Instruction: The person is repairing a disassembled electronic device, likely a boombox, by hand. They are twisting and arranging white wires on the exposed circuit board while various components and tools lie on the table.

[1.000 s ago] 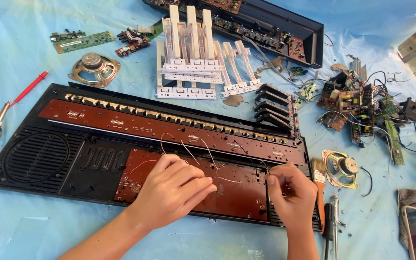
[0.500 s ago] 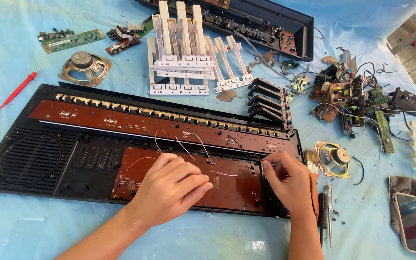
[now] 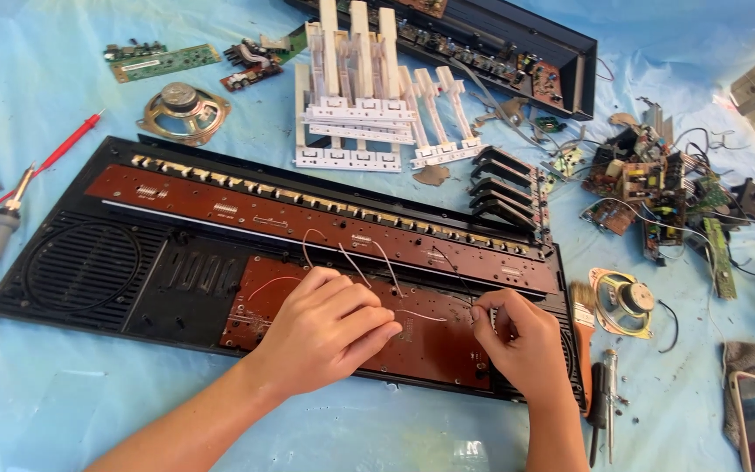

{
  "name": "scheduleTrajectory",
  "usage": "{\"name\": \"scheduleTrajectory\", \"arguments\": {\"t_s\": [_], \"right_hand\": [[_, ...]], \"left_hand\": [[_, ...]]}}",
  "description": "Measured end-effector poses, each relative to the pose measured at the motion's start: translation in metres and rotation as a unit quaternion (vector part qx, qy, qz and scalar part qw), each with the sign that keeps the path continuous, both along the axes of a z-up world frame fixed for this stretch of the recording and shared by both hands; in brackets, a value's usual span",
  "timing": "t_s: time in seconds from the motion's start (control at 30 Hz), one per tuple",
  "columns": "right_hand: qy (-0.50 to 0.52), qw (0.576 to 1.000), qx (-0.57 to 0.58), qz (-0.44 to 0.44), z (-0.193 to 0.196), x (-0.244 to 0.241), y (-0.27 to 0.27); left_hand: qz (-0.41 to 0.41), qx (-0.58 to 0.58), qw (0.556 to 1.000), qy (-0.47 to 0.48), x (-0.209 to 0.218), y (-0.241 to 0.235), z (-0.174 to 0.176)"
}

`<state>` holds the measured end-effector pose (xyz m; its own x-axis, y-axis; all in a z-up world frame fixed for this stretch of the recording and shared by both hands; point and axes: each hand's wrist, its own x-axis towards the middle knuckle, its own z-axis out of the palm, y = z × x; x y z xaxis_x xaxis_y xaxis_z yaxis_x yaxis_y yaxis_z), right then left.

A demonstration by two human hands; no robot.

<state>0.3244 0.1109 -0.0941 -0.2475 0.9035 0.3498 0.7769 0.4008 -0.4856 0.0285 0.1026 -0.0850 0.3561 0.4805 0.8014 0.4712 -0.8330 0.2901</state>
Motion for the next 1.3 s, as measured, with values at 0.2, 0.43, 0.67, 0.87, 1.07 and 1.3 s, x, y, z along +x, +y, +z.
{"name": "scheduleTrajectory", "arguments": {"t_s": [0.2,0.43,0.67,0.87,1.07,1.3], "right_hand": [[-0.028,0.991,0.047,0.125,0.003,-0.035,-0.010],[-0.102,0.976,0.079,0.178,-0.003,-0.063,-0.014],[-0.093,0.977,0.067,0.182,-0.004,-0.060,-0.015],[-0.097,0.974,0.058,0.195,-0.003,-0.061,-0.016],[-0.076,0.973,0.050,0.212,0.002,-0.064,-0.017],[-0.047,0.974,0.052,0.213,0.007,-0.067,-0.019]], "left_hand": [[0.024,-0.004,1.000,-0.005,-0.006,0.001,-0.001],[0.030,-0.007,0.999,-0.012,-0.005,0.004,-0.004],[0.028,-0.007,0.999,-0.015,-0.005,0.003,-0.004],[0.029,-0.002,1.000,-0.006,-0.005,0.003,-0.003],[0.026,-0.001,1.000,-0.008,-0.005,0.002,-0.003],[0.024,0.001,1.000,-0.001,-0.006,0.002,-0.002]]}}
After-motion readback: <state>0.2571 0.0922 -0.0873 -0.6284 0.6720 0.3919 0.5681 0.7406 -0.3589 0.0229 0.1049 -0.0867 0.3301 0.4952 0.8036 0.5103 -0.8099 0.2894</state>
